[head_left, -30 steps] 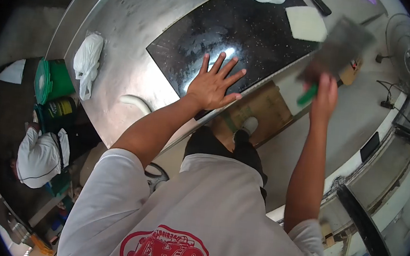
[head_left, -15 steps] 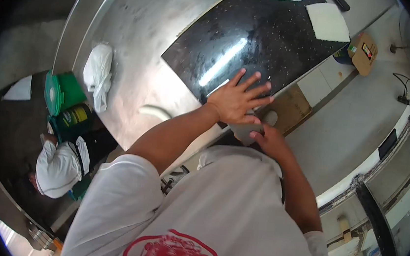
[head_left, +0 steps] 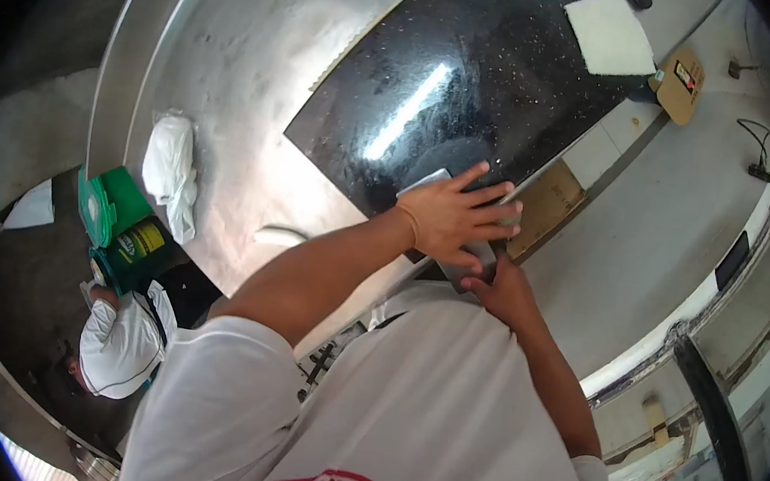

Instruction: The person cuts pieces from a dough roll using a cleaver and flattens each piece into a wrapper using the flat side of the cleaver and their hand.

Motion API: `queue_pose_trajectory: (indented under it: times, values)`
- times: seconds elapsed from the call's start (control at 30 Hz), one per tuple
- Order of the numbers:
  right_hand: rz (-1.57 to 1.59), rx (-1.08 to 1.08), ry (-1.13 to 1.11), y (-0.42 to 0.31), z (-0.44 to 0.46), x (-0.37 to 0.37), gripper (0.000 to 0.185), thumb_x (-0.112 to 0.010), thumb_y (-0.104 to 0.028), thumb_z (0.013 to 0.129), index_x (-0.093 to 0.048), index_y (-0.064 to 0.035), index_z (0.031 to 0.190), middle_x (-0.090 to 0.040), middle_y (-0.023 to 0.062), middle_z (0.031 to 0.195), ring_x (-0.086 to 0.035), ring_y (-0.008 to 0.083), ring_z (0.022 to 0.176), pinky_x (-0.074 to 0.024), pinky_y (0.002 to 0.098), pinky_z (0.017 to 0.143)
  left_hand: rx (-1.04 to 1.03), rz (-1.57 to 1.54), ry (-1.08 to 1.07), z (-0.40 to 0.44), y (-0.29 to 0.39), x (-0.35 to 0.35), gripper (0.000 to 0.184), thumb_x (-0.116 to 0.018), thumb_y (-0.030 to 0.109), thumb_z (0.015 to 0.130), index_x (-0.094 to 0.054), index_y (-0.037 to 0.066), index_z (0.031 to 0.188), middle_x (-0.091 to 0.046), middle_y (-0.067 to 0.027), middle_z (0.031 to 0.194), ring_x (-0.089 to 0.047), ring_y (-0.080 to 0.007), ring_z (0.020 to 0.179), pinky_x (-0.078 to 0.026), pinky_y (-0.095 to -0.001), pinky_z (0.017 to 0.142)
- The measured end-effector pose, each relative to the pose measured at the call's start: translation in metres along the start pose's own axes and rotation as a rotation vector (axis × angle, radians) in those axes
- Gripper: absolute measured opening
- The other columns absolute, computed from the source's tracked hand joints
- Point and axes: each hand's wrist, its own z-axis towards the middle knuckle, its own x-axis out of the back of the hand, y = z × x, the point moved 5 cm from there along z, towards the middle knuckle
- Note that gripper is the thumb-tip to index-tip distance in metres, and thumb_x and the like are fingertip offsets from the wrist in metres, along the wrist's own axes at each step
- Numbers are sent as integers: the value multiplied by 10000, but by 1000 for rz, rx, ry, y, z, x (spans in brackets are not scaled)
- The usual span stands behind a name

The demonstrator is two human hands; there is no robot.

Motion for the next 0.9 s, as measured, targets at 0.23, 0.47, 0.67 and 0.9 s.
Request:
queue_pose_trajectory:
  times: [0.23,0.47,0.67,0.9]
  values:
    - [279,-450,-348,1,106,67,644,-834,-373,782,-611,44,1219,-724,261,955,-709,445,919,-551,497,825,147,176,202,36,-76,40,756,-543,691,912,-480,245,1520,-378,-95,1625,-265,-317,1543,-136,-634,1237]
    - [331,-386,-208,-4,3,18,694,-833,-390,795,-562,66,1243,-712,273,1067,-689,451,1033,-541,495,881,-59,21,59,12,10,-9,722,-502,707,921,-522,262,1489,-455,-75,1574,-271,-339,1537,-115,-638,1242]
    - [153,-503,-346,10,95,83,663,-832,-365,792,-571,37,1249,-706,264,1117,-691,434,1042,-539,488,896,140,184,196,46,-58,29,718,-482,717,934,-545,242,1469,-471,-84,1560,-291,-333,1526,-161,-638,1225]
    - [234,-198,-290,2,20,33,751,-792,-387,829,-481,-3,1395,-684,280,1167,-671,447,1085,-535,494,923,71,82,134,10,-4,-2,716,-495,719,922,-563,244,1453,-467,-60,1561,-288,-335,1531,-161,-636,1234]
